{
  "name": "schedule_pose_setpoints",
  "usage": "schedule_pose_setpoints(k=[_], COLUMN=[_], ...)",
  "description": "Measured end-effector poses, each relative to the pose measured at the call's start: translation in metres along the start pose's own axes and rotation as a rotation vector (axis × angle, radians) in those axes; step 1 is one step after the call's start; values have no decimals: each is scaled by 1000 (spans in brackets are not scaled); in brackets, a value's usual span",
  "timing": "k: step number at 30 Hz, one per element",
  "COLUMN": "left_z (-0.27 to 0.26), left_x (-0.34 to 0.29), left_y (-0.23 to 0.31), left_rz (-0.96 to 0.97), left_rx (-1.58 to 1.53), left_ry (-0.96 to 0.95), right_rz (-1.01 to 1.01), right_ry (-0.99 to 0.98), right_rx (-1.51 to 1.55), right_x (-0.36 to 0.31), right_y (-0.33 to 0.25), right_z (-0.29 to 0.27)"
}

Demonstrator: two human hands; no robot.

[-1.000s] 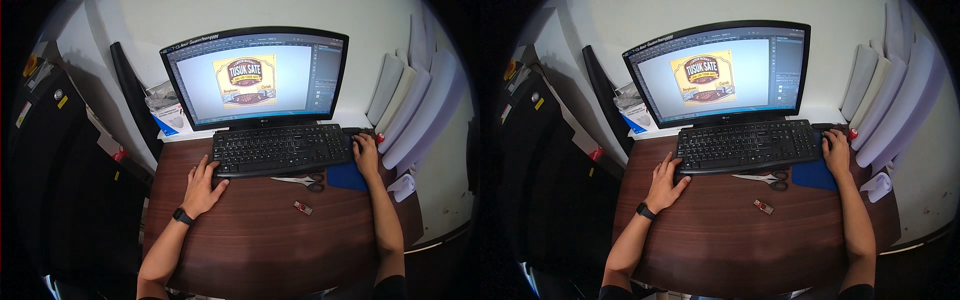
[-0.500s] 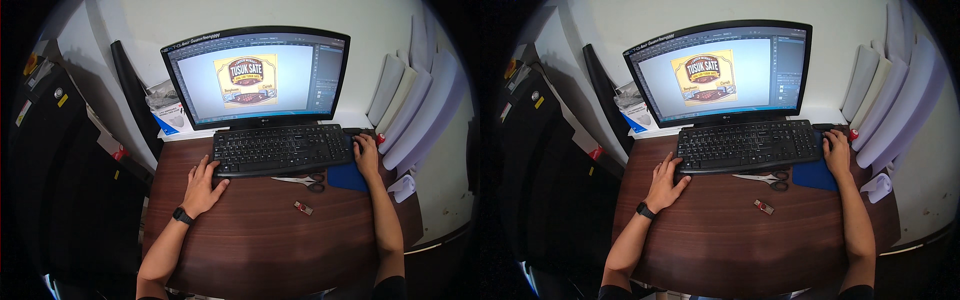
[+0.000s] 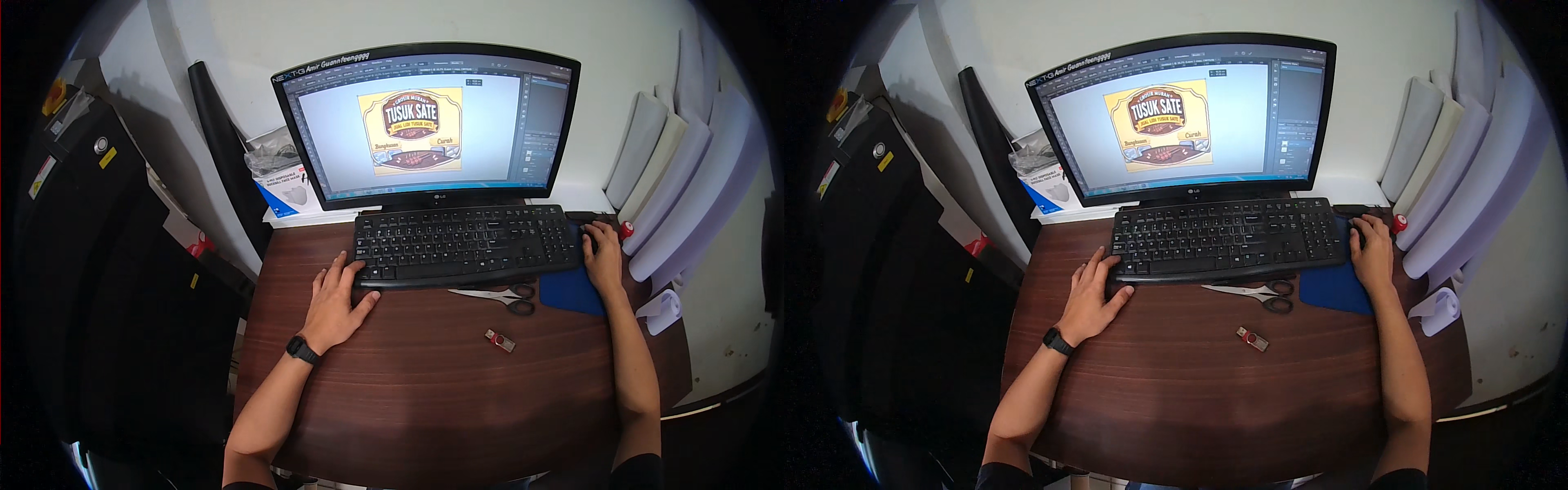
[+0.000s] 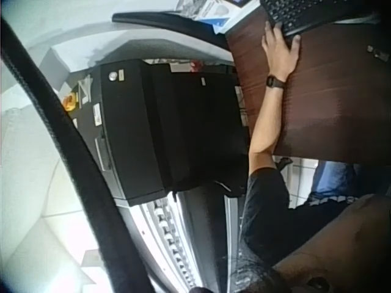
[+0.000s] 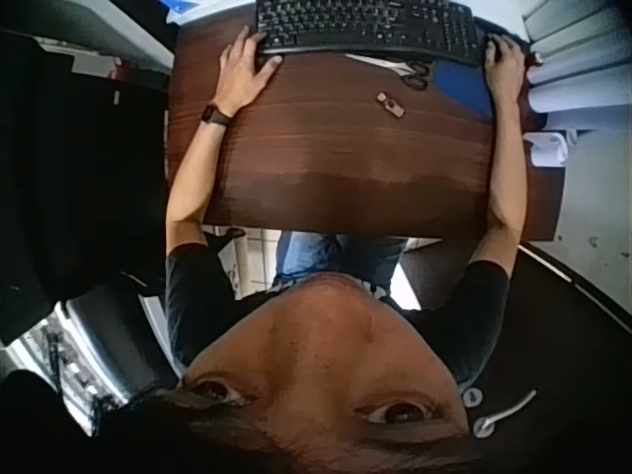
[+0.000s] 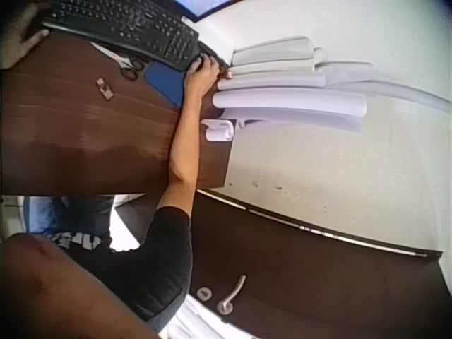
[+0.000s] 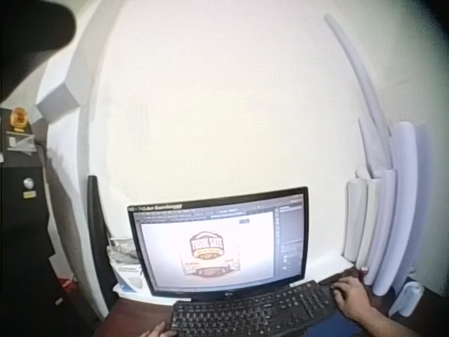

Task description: The recorder is using graphic design software on a computer to create or edit a banner for a food business.

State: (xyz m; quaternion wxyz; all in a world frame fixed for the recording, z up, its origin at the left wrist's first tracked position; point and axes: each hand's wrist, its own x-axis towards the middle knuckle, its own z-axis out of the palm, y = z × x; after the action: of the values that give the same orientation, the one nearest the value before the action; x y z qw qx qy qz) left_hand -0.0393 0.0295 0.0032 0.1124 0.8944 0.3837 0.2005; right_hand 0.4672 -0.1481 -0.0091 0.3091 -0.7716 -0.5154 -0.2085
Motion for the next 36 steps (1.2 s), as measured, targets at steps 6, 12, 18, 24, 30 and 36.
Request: schedule_pose_setpoints(k=[6,12,18,24,30,36], left_z=[-1,-1,-2,-2,-1,1], left_x=[0,0,0,0,-1,0], left_y=[1,2,1,2,1,0], left_rz=[-7,-18,-20,-24,-25,-12], left_rx=[-1,3,-2,-3,8,10], left_ry=[-5,-12,-18,-23,-14,-6], right_rz=[9,-5,-7,-18,-10,-2], right_ry=[-7,6,11,16,6,5], right_rx=[1,10,14,2,17,20], right_x=[0,0,0,0,1,-1], right_y=[-1,1,1,2,1,0], right_z=[0,1,1,2,1,0])
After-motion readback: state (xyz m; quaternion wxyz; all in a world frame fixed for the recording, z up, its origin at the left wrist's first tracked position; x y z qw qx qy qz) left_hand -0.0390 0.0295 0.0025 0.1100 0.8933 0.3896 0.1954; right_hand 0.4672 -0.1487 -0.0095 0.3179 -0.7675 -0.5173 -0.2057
